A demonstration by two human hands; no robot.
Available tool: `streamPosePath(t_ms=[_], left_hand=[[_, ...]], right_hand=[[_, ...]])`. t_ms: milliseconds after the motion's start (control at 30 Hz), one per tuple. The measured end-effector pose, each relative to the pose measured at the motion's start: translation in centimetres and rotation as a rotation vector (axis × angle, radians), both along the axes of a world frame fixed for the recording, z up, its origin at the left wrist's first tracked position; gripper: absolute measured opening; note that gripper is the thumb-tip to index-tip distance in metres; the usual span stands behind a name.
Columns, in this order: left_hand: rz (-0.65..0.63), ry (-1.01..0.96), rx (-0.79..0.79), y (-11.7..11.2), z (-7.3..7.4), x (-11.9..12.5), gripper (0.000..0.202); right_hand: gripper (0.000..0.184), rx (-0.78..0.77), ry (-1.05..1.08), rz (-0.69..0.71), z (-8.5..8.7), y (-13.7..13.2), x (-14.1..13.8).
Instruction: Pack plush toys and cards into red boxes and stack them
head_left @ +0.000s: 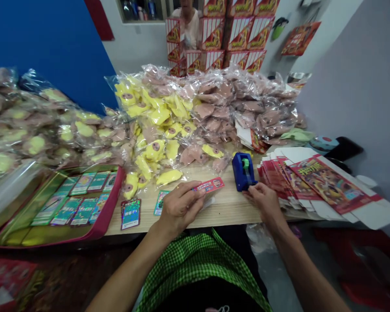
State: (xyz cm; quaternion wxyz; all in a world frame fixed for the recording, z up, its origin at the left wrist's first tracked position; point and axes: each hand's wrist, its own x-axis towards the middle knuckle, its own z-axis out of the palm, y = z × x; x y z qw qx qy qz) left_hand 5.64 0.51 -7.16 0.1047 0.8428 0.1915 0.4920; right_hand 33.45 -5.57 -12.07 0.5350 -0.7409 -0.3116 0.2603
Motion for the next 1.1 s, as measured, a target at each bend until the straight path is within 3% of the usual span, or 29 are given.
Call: streamPosePath(t_ms=[100, 200, 300, 367, 433, 567, 633, 800, 967, 1100], left_hand=[[0.022, 0.0, -0.003, 0.0, -0.3, 0.0, 0.01], [0.022, -0.003, -0.012, -0.1, -0.4, 0.0, 0.012], [-0.022, 0.021, -0.018, -0.1, -0.2, 0.0, 0.013], [-0.026, 0.032, -0.008, -0.1, 0.0, -0.1, 0.014], [-0.018, 0.034, -0.001, -0.3, 0.1, -0.2, 0.015], [0.051, 0.028, -0.054, -0.6, 0.1, -0.2, 0.019], [0.057, 0.017, -0.054, -0.6, 0.1, -0.1, 0.023], [-0.067, 0.07, -0.046, -0.2, 0.5, -0.2, 0.024], [-0.137, 0.076, -0.239, 0.2, 1.6, -0.5, 0.025], [-0.122, 0.071, -0.308, 0.4, 2.3, 0.3, 0.011]], right_hand=[[0.037, 0.006, -0.123, -0.087, 0.1, -1.2, -0.8], [0.023, 0.044, -0.275, -0.063, 2.5, -2.9, -2.8], [0.019, 0.16, -0.257, 0.261, 5.8, -4.0, -6.1], [0.02, 0.241, -0.112, 0.455, 7.4, -3.8, -8.4], [0.025, 0.273, 0.067, 0.559, 8.2, -3.1, -10.2], [0.071, 0.262, 0.309, 0.585, 8.0, -1.2, -11.9], [0.083, 0.238, 0.352, 0.552, 7.5, -0.6, -12.2], [0.094, 0.21, 0.386, 0.528, 6.9, -0.3, -12.4], [0.102, 0.235, 0.362, 0.548, 6.5, -0.2, -12.3], [0.11, 0.195, 0.393, 0.515, 6.1, 0.1, -12.8]])
